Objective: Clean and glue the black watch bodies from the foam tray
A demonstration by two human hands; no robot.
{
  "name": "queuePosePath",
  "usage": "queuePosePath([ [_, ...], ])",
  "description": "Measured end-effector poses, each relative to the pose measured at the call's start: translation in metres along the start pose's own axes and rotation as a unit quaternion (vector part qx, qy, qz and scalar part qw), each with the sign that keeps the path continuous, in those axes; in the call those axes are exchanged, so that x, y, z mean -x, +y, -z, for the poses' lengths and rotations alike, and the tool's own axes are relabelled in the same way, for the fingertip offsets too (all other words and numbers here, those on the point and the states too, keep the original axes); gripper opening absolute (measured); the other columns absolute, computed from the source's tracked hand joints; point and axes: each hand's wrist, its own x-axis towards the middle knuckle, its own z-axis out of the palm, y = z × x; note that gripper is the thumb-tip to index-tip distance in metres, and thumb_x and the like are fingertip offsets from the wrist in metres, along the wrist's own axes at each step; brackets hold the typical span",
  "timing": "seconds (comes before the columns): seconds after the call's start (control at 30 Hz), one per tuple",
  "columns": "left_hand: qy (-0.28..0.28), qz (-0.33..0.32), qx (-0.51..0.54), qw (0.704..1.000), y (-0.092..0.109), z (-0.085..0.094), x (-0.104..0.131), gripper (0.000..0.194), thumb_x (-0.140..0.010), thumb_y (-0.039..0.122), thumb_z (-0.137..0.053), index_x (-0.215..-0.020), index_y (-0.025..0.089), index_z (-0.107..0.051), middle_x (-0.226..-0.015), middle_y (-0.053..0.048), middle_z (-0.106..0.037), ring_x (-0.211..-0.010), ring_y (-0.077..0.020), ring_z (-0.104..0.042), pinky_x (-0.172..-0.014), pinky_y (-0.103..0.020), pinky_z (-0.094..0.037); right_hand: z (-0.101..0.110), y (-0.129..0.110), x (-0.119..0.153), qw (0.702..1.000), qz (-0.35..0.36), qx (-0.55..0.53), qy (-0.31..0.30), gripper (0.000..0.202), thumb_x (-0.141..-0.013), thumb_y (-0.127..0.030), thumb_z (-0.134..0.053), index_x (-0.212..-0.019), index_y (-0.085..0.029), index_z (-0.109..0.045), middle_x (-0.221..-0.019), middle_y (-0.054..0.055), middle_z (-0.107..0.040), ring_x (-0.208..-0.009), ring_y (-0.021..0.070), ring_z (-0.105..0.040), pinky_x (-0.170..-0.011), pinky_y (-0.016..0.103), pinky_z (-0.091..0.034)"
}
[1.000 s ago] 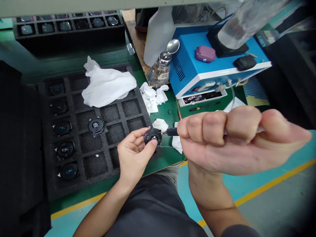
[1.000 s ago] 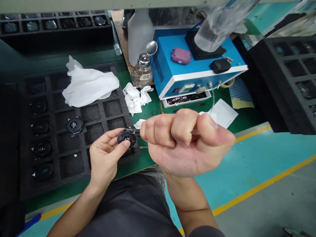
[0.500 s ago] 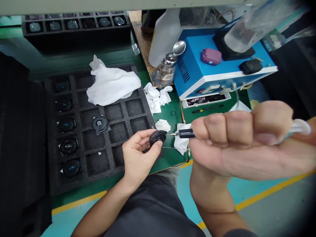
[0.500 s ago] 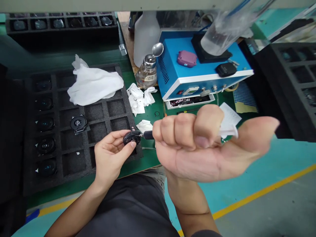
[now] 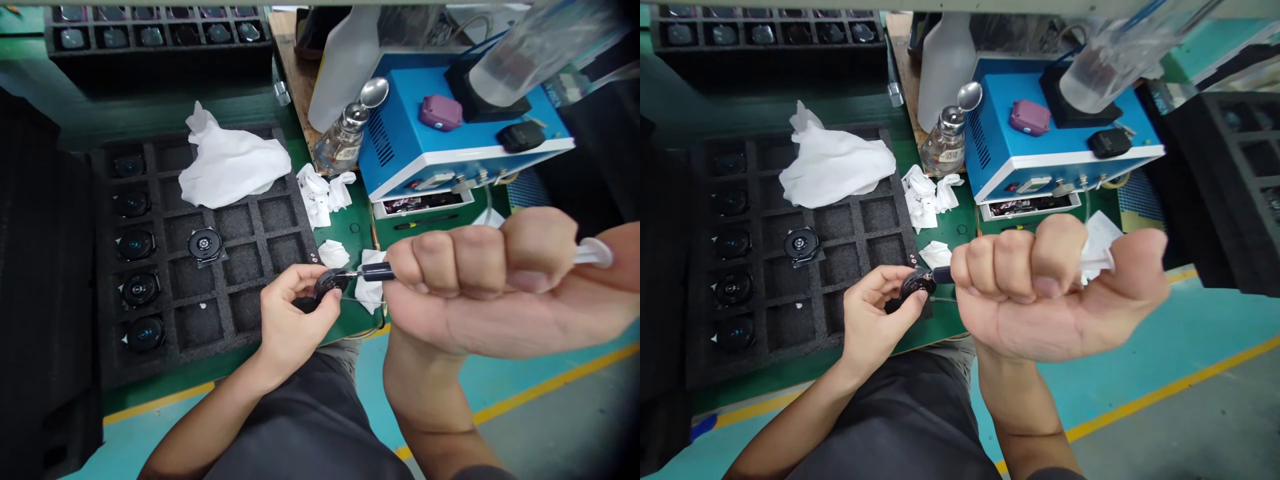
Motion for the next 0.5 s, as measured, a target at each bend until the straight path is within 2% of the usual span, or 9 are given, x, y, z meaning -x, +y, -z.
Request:
queuePosePath([
  [0.07, 0.001, -0.013, -0.012, 1.0, 0.0004, 0.0002, -0.0003, 0.014, -0.073, 0.012, -0.075, -0.087, 0.015, -0.075, -0.08, -0.003, -0.08, -0.07, -0.0133, -0.075, -0.065, -0.018, -0.058, 0.001, 0.0002, 0.0, 1.0, -0.002, 0.004, -0.001, 0.058, -0.094, -0.063, -0.047, -0.054, -0.024, -0.032, -0.039, -0.007, -0.014, -0.035, 0.0118, -0.009, -0.038, 0.033, -0.023],
  [0.23, 0.003, -0.038, -0.018, 0.999, -0.001, -0.0008, 0.0, 0.013, -0.074, 0.011, -0.074, -0.086, 0.015, -0.075, -0.078, -0.001, -0.08, -0.067, -0.0103, -0.072, -0.064, -0.016, -0.056, 0.0048, -0.0011, 0.0018, 0.999, -0.011, -0.019, -0.029, 0.055, -0.094, -0.058, -0.048, -0.055, -0.024, -0.033, -0.039, -0.007, -0.017, -0.035, 0.0114, -0.01, -0.039, 0.035, -0.024],
  [0.4, -0.001, -0.045, -0.019, 0.999, -0.0021, -0.0016, 0.0007, 0.014, -0.074, 0.01, -0.073, -0.087, 0.015, -0.076, -0.077, 0.0, -0.079, -0.066, -0.0089, -0.072, -0.063, -0.013, -0.056, 0.0022, -0.0022, 0.0047, 0.999, -0.043, -0.033, 0.006, 0.056, -0.093, -0.054, -0.058, -0.055, -0.023, -0.032, -0.042, -0.007, -0.017, -0.037, 0.011, -0.01, -0.042, 0.034, -0.025],
  [0.5, 0.0, -0.046, -0.024, 0.999, -0.002, -0.0014, 0.0007, 0.015, -0.073, 0.009, -0.073, -0.087, 0.016, -0.076, -0.077, 0.0, -0.079, -0.066, -0.0089, -0.072, -0.064, -0.013, -0.055, 0.0007, 0.0001, 0.0026, 0.998, -0.029, -0.046, -0.031, 0.056, -0.095, -0.055, -0.052, -0.054, -0.023, -0.029, -0.039, -0.007, -0.017, -0.035, 0.0104, -0.011, -0.041, 0.034, -0.026],
])
